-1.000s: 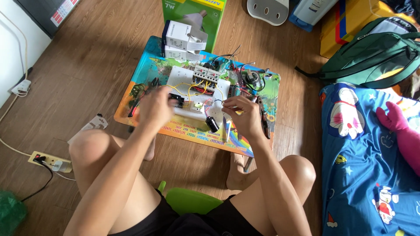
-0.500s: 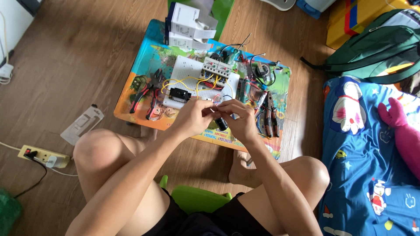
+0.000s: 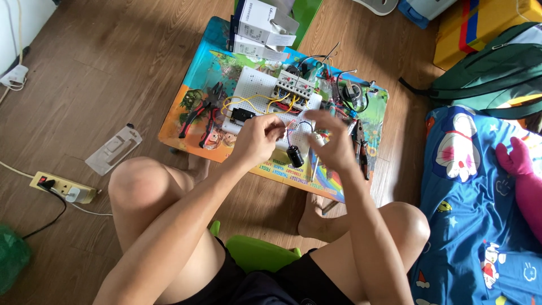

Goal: The person strips wires and secures them to a terminal block using an electric screwdriver.

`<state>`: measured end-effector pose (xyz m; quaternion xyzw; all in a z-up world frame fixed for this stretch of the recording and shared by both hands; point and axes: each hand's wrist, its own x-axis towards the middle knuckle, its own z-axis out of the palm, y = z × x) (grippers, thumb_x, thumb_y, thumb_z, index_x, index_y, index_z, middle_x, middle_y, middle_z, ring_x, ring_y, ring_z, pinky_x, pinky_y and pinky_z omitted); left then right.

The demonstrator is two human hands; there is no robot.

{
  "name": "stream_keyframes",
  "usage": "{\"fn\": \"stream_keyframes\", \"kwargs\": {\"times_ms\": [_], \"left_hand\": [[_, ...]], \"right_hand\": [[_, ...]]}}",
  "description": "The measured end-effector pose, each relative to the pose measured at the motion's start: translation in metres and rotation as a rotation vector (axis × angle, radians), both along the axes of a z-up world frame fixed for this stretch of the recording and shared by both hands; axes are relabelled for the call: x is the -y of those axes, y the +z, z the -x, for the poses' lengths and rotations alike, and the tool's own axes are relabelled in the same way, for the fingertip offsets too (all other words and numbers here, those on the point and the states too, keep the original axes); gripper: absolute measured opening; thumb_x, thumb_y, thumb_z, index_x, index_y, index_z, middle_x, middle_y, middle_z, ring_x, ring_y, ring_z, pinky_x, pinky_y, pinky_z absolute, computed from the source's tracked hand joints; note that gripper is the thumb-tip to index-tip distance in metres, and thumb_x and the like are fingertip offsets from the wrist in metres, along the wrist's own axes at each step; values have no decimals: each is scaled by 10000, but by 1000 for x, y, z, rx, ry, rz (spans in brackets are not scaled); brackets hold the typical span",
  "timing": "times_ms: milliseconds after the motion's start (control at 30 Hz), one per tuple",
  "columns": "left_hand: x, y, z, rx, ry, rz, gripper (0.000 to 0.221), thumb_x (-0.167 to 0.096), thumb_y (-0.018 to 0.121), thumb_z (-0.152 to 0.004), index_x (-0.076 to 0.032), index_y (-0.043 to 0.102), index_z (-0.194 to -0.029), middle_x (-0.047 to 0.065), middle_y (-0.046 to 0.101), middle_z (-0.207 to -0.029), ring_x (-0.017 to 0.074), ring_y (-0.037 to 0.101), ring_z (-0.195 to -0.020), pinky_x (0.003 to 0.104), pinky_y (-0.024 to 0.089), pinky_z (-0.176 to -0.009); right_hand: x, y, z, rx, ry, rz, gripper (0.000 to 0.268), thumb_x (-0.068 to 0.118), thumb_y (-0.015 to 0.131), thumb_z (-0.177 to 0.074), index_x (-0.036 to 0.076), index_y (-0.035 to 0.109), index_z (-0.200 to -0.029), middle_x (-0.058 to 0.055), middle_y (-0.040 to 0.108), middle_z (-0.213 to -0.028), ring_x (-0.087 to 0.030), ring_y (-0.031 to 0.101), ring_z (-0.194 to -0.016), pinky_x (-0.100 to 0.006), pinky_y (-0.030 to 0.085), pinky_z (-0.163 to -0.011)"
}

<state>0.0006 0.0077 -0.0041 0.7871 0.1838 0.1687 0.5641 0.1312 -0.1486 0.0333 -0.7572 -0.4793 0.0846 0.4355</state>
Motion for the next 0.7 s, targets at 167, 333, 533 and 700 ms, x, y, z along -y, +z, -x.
{"fn": "stream_keyframes", "kwargs": {"times_ms": [167, 333, 533, 700], "left_hand": [[-3, 3, 2, -42, 27, -281, 135, -70, 613, -991, -107, 721, -920, 96, 751, -781, 300, 748, -720, 403, 582, -674], [-8, -27, -8, -101, 28, -605, 124, -162, 549, -1015, -150, 657, -955, 107, 734, -907, 345, 742, -830, 458, 596, -662], [-5, -38, -21, -142, 4, -644, 151, -188, 512, -1041, -168, 644, -970, 89, 724, -946, 322, 737, -892, 445, 603, -690], [-6, -53, -32, -147, -1, -624, 193, -140, 523, -1049, -160, 686, -948, 100, 744, -932, 274, 742, -867, 333, 595, -654]], "right_hand": [[27, -102, -84, 12, -534, 248, 264, 261, 785, -903, 83, 763, -1098, -157, 734, -958, -371, 685, -904, -511, 515, -812], [29, -169, -117, -48, -754, 418, 540, 488, 880, -759, 104, 739, -1112, -127, 773, -991, -383, 734, -994, -553, 573, -893], [14, -175, -119, -118, -832, 357, 414, 288, 845, -681, 198, 734, -1070, 12, 763, -790, -285, 761, -918, -484, 594, -878], [8, -156, -107, -184, -929, 242, 501, 321, 805, -609, 173, 729, -1082, -38, 767, -826, -321, 760, -941, -500, 580, -876]]}}
